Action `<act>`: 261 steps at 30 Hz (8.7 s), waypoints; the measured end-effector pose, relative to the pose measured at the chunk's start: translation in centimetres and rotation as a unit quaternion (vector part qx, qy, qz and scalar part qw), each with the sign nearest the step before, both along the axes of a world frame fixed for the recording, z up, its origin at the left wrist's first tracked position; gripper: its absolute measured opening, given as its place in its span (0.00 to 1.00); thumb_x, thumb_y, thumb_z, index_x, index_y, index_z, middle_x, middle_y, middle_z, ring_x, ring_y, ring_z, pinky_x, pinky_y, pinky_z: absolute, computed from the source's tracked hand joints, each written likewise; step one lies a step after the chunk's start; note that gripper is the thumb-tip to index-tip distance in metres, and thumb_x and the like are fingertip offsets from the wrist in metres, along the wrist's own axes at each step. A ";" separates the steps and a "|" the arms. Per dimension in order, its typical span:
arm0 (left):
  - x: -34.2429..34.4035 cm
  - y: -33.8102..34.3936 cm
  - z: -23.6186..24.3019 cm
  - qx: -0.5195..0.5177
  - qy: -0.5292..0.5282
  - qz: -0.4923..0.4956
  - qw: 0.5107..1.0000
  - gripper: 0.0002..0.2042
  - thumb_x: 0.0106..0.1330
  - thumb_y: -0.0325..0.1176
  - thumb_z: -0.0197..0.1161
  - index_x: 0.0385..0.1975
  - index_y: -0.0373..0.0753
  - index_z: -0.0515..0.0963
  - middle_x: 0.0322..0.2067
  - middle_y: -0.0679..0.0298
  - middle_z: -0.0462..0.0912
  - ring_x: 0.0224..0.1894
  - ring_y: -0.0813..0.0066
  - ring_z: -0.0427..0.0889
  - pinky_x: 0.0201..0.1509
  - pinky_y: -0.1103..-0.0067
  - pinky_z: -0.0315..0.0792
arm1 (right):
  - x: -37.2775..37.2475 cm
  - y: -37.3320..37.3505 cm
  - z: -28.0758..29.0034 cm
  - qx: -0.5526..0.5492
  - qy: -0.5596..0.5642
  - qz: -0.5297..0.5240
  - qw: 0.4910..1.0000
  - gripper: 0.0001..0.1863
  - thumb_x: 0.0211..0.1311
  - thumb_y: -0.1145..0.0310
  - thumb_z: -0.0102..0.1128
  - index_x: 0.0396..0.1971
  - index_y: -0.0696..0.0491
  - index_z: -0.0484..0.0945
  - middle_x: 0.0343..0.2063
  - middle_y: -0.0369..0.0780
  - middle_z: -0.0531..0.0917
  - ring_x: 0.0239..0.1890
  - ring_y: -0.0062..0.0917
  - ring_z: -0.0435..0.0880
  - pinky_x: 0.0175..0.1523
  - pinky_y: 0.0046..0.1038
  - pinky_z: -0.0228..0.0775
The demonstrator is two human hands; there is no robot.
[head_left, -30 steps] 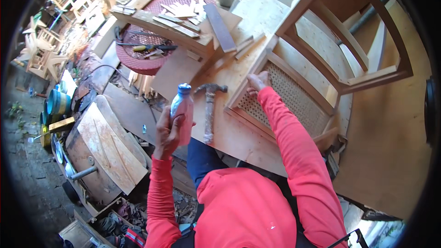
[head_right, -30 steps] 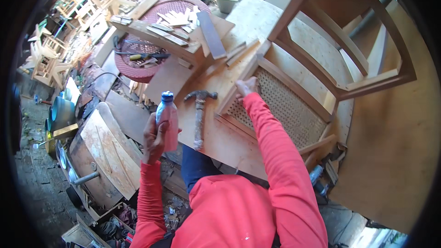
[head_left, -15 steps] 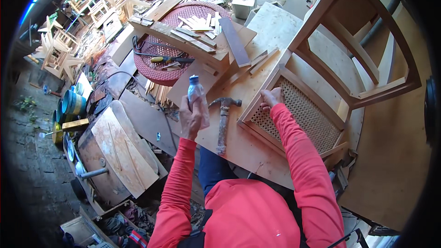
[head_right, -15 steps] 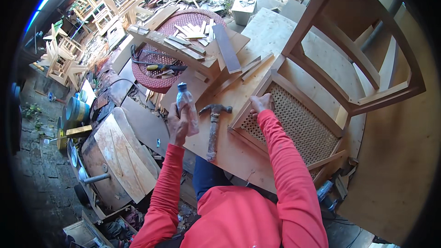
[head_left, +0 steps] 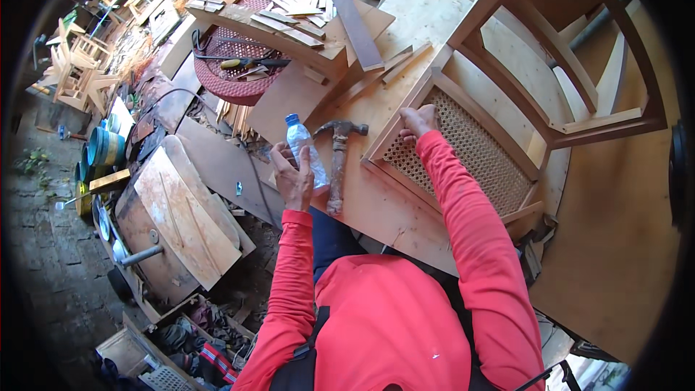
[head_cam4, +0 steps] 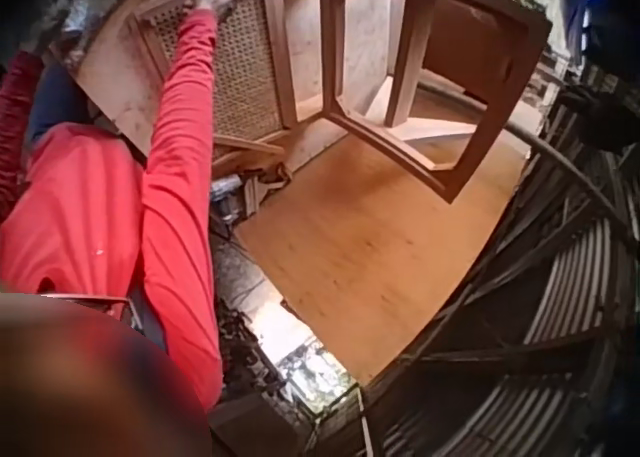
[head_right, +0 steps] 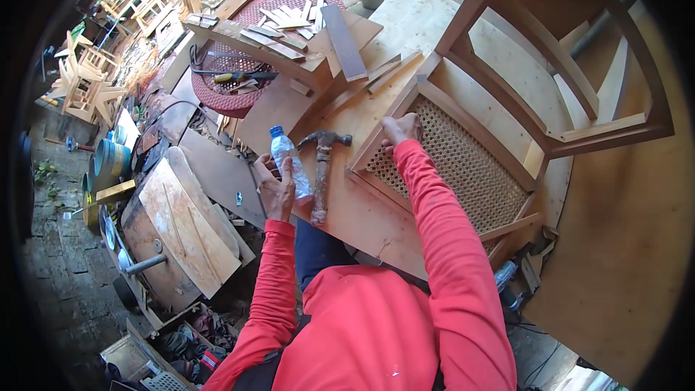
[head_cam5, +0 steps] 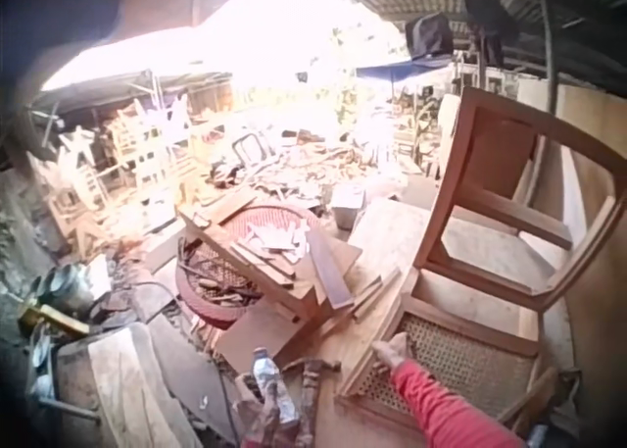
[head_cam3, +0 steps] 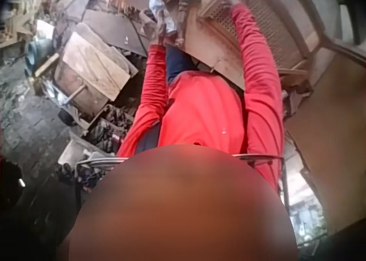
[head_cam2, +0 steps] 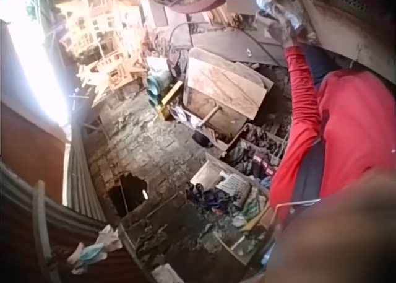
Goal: Applying adhesive and wooden trim strips to the cane backing of a chair frame.
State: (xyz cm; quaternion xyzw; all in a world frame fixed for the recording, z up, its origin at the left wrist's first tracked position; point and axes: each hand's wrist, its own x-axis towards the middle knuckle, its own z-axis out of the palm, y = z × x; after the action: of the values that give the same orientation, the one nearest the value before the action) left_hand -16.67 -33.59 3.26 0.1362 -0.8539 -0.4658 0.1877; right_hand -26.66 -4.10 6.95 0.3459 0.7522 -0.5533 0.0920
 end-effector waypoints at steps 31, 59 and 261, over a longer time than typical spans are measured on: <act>3.7 16.7 1.9 -0.310 0.156 -0.587 0.732 0.20 0.56 0.31 0.65 0.51 0.42 0.82 0.59 0.60 0.77 0.63 0.59 0.72 0.66 0.61 0.66 | 0.5 -0.1 1.6 0.009 -0.014 -0.017 1.000 0.17 0.58 0.63 0.65 0.30 0.66 0.85 0.20 0.48 0.86 0.16 0.28 0.84 0.19 0.29 0.78; 6.9 18.3 3.7 -0.312 0.161 -0.607 0.713 0.11 0.56 0.32 0.63 0.39 0.41 0.82 0.44 0.58 0.81 0.55 0.59 0.77 0.54 0.65 0.72 | 0.7 -0.4 3.0 0.067 -0.036 0.018 0.997 0.19 0.58 0.62 0.67 0.38 0.66 0.85 0.28 0.48 0.88 0.24 0.30 0.90 0.24 0.28 0.84; 6.5 0.6 17.0 0.126 -0.209 -0.512 0.823 0.25 0.79 0.42 0.58 0.70 0.36 0.67 0.55 0.64 0.79 0.60 0.74 0.75 0.66 0.71 0.70 | 29.0 3.7 3.1 -0.380 0.371 0.070 0.845 0.14 0.72 0.86 0.53 0.54 0.61 0.77 0.50 0.45 0.85 0.52 0.32 0.87 0.57 0.37 0.87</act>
State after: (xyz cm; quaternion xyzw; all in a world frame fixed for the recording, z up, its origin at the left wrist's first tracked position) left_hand -10.22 -33.02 20.26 -0.2041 -0.7533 -0.5592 -0.2795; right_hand 2.36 -0.44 10.08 -0.0002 0.4836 -0.8747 -0.0312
